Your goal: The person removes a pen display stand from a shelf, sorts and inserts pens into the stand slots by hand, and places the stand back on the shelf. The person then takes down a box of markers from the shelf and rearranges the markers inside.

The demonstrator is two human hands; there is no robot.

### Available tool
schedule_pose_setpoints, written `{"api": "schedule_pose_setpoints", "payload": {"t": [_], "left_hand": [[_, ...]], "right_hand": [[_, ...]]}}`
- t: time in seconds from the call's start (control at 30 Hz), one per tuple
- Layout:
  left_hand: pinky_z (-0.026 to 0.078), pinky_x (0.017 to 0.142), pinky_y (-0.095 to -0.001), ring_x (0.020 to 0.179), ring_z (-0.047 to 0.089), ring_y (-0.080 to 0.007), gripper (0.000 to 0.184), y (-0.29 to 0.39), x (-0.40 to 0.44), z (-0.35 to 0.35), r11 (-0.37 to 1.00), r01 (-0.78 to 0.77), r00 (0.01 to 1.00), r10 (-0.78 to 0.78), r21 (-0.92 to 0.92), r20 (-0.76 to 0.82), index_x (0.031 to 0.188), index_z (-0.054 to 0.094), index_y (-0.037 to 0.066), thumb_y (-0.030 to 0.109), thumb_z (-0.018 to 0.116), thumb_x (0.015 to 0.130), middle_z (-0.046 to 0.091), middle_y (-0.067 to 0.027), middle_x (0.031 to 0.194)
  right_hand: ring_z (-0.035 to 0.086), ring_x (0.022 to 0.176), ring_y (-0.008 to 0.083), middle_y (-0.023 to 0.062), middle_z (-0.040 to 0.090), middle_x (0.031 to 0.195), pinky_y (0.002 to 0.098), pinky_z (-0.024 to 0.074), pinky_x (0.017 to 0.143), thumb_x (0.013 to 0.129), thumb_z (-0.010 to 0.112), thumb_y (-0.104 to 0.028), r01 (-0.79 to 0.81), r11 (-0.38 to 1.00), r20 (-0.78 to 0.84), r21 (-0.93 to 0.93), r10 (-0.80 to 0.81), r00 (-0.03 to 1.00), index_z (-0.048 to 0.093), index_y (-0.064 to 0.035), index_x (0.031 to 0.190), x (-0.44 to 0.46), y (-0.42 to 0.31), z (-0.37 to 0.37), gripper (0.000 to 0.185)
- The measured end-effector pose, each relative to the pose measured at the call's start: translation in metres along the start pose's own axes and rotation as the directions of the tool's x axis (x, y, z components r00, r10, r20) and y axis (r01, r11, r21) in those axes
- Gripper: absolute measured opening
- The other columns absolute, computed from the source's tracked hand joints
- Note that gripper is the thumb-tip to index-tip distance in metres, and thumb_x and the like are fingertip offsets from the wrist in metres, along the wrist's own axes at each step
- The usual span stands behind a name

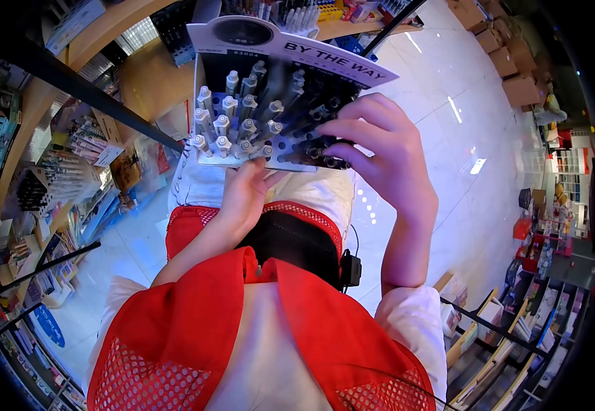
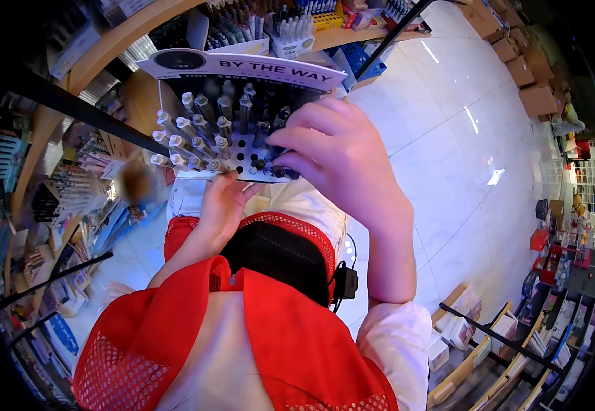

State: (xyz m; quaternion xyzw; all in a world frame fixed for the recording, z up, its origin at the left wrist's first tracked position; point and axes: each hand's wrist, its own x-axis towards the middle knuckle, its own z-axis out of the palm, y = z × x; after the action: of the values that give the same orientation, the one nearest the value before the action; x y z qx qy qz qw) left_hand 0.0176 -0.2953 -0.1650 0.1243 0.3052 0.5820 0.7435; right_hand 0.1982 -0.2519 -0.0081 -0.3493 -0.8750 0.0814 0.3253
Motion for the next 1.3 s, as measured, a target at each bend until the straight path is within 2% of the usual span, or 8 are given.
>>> {"api": "schedule_pose_setpoints", "payload": {"t": [0.13, 0.27, 0.4, 0.57, 0.67, 0.97, 1.17, 1.3], "left_hand": [[0.044, 0.090, -0.0426, 0.101, 0.054, -0.0243, 0.021, 0.002, -0.001, 0.004, 1.000, 0.020, 1.000, -0.021, 0.020, 0.009, 0.100, 0.051, 0.002, 0.011, 0.044, 0.082, 0.057, -0.0100, 0.104], [0.045, 0.090, -0.0429, 0.098, 0.056, -0.0239, 0.019, 0.003, -0.002, 0.008, 0.997, 0.014, 0.999, -0.011, 0.081, -0.034, 0.098, 0.053, 0.002, 0.011, 0.047, 0.082, 0.058, -0.0090, 0.101], [0.045, 0.088, -0.0427, 0.097, 0.057, -0.0236, 0.017, -0.004, 0.002, -0.006, 0.997, 0.064, 0.998, -0.064, -0.037, 0.016, 0.095, 0.054, 0.004, 0.010, 0.048, 0.081, 0.059, -0.0081, 0.099], [0.045, 0.088, -0.0422, 0.099, 0.056, -0.0224, 0.020, -0.001, 0.001, -0.006, 0.996, 0.051, 0.993, -0.042, -0.079, 0.114, 0.099, 0.053, 0.005, 0.008, 0.048, 0.079, 0.058, -0.0074, 0.101], [0.041, 0.094, -0.0461, 0.105, 0.052, -0.0255, 0.030, 0.003, -0.004, 0.007, 0.994, 0.017, 1.000, -0.018, -0.107, -0.009, 0.111, 0.048, 0.000, 0.002, 0.042, 0.081, 0.055, -0.0108, 0.108], [0.041, 0.094, -0.0441, 0.102, 0.054, -0.0260, 0.029, 0.001, 0.002, -0.006, 0.985, 0.027, 0.987, 0.000, -0.173, 0.158, 0.110, 0.048, -0.002, 0.003, 0.041, 0.082, 0.056, -0.0123, 0.109], [0.043, 0.090, -0.0414, 0.100, 0.054, -0.0254, 0.020, 0.004, -0.001, 0.004, 0.998, 0.009, 0.999, -0.006, -0.056, 0.045, 0.096, 0.054, 0.003, 0.011, 0.045, 0.081, 0.056, -0.0085, 0.106], [0.041, 0.096, -0.0413, 0.111, 0.049, -0.0232, 0.031, 0.000, 0.001, -0.010, 0.994, 0.011, 0.994, 0.001, -0.113, 0.109, 0.119, 0.041, 0.001, 0.008, 0.036, 0.089, 0.049, -0.0112, 0.120]], "right_hand": [[0.055, 0.070, 0.0223, 0.0039, 0.057, 0.074, 0.0323, 0.0449, 0.063, 0.058, 0.073, -0.005, 0.066, 0.997, -0.013, 0.035, -0.066, 0.998, 0.062, -0.0057, 0.076, 0.001, 0.002, 0.000, 0.021], [0.056, 0.060, 0.0172, 0.0072, 0.059, 0.071, 0.0252, 0.0445, 0.053, 0.060, 0.073, -0.001, 0.088, 0.980, -0.231, 0.176, -0.046, 0.972, 0.061, -0.0016, 0.074, 0.005, -0.006, -0.011, 0.019], [0.055, 0.056, 0.0172, 0.0070, 0.058, 0.067, 0.0251, 0.0443, 0.052, 0.060, 0.070, 0.004, -0.052, 0.990, -0.269, 0.131, 0.086, 0.959, 0.061, -0.0006, 0.072, 0.001, -0.020, -0.017, 0.016], [0.053, 0.057, 0.0185, 0.0049, 0.056, 0.065, 0.0264, 0.0421, 0.050, 0.058, 0.071, 0.002, 0.017, 0.999, -0.229, 0.033, -0.009, 0.973, 0.061, -0.0033, 0.071, -0.002, -0.022, -0.013, 0.017], [0.050, 0.058, 0.0187, 0.0038, 0.054, 0.063, 0.0275, 0.0401, 0.049, 0.056, 0.072, 0.000, 0.045, 0.999, -0.192, 0.021, -0.041, 0.981, 0.062, -0.0045, 0.070, -0.002, -0.022, -0.010, 0.019], [0.050, 0.058, 0.0191, 0.0040, 0.055, 0.063, 0.0284, 0.0399, 0.048, 0.056, 0.070, 0.002, -0.032, 0.998, -0.120, 0.059, 0.039, 0.992, 0.062, -0.0042, 0.069, -0.009, -0.033, -0.008, 0.017], [0.051, 0.058, 0.0200, 0.0044, 0.054, 0.063, 0.0296, 0.0403, 0.048, 0.057, 0.070, 0.002, -0.058, 0.994, -0.099, 0.092, 0.067, 0.993, 0.062, -0.0031, 0.070, -0.012, -0.035, -0.009, 0.016], [0.051, 0.058, 0.0202, 0.0048, 0.054, 0.062, 0.0300, 0.0405, 0.048, 0.058, 0.069, 0.002, -0.073, 0.993, -0.098, 0.089, 0.082, 0.992, 0.062, -0.0027, 0.071, -0.012, -0.037, -0.010, 0.016]]}}
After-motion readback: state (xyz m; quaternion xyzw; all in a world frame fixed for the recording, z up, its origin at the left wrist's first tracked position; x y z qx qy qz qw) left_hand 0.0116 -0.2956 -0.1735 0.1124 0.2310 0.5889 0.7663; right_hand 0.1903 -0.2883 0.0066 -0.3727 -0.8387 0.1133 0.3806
